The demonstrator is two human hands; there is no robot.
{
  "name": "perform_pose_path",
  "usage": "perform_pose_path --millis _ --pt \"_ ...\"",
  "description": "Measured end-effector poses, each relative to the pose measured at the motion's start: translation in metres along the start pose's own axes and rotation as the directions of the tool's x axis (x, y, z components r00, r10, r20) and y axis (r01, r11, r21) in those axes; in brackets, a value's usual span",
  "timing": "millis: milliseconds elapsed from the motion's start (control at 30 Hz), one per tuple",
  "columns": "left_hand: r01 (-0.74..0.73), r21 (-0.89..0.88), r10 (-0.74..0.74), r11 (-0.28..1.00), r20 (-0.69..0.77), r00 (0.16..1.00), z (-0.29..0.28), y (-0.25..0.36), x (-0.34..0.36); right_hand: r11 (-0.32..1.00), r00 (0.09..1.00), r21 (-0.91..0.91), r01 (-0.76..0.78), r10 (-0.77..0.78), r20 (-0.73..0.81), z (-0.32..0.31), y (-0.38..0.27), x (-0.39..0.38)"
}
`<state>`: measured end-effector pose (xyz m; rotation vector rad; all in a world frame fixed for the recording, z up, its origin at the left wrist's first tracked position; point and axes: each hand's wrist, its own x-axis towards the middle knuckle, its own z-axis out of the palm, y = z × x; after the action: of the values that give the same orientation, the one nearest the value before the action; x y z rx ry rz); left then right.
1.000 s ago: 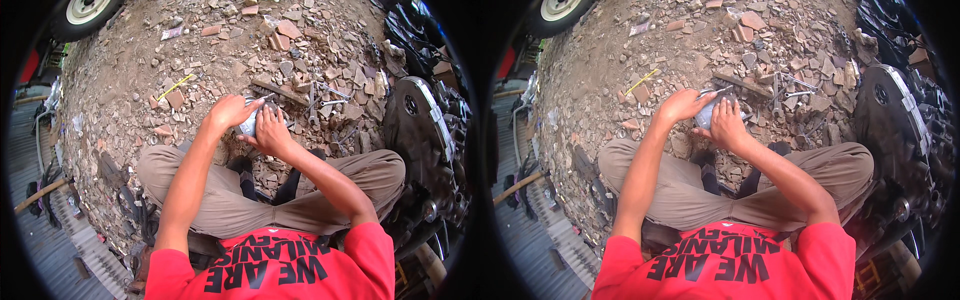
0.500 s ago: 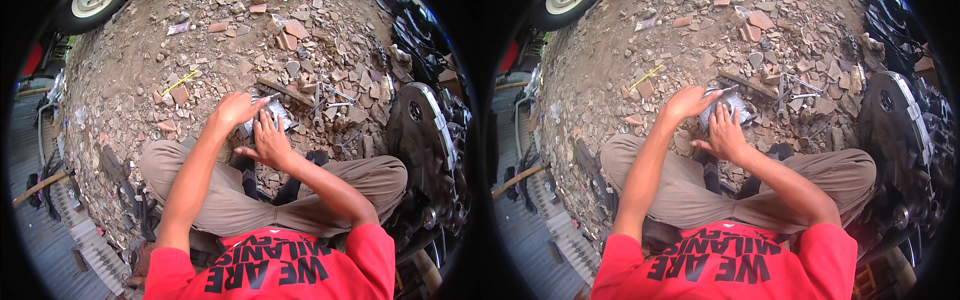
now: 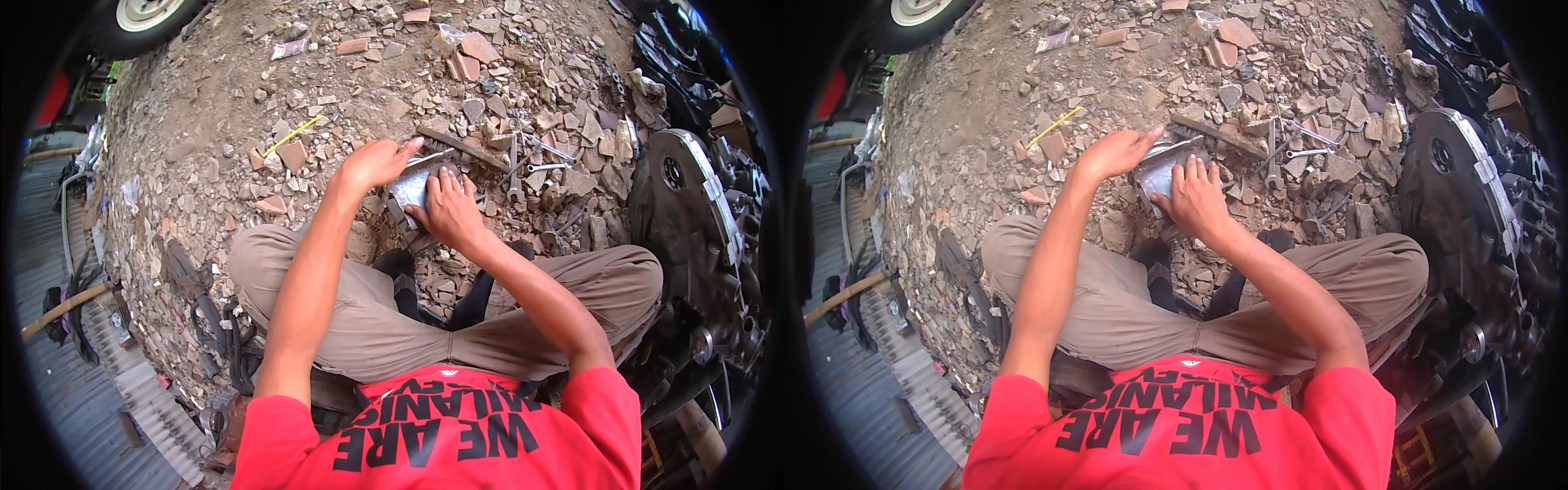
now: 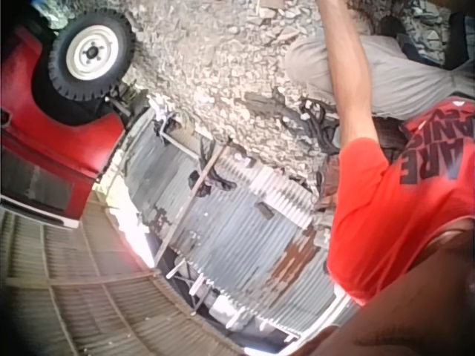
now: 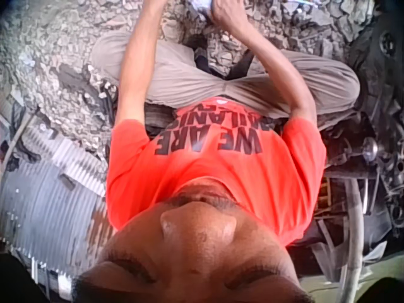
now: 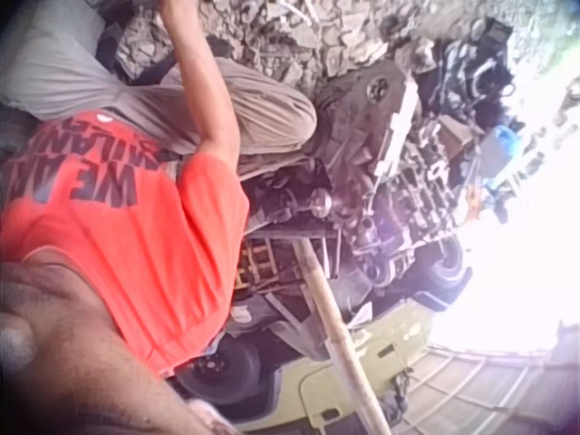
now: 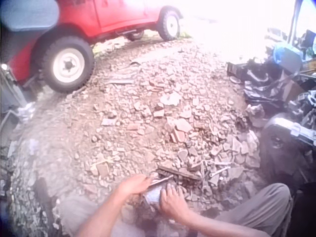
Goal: The person sits on the ground and uses a wire brush to clean a metal mechanical part. They then attach the cleaned part to a larger engine assembly and secure it with a bolt.
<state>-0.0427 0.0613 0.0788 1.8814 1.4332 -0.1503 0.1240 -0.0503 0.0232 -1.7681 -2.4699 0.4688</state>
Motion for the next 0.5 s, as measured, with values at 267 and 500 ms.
perform_pose_path --millis 267,500 --pt "-0.042 0.099 0.034 0.994 0.085 0.996 0.005 0.001 0.014 0.855 0.854 -0.016 0.519 -0.519 -0.040 -0.001 -0.007 -0.050" --pt "-0.091 0.078 0.081 0.993 0.123 0.989 0.001 0.003 0.002 0.966 0.962 0.238 0.103 -0.157 0.222 -0.081 0.061 -0.028"
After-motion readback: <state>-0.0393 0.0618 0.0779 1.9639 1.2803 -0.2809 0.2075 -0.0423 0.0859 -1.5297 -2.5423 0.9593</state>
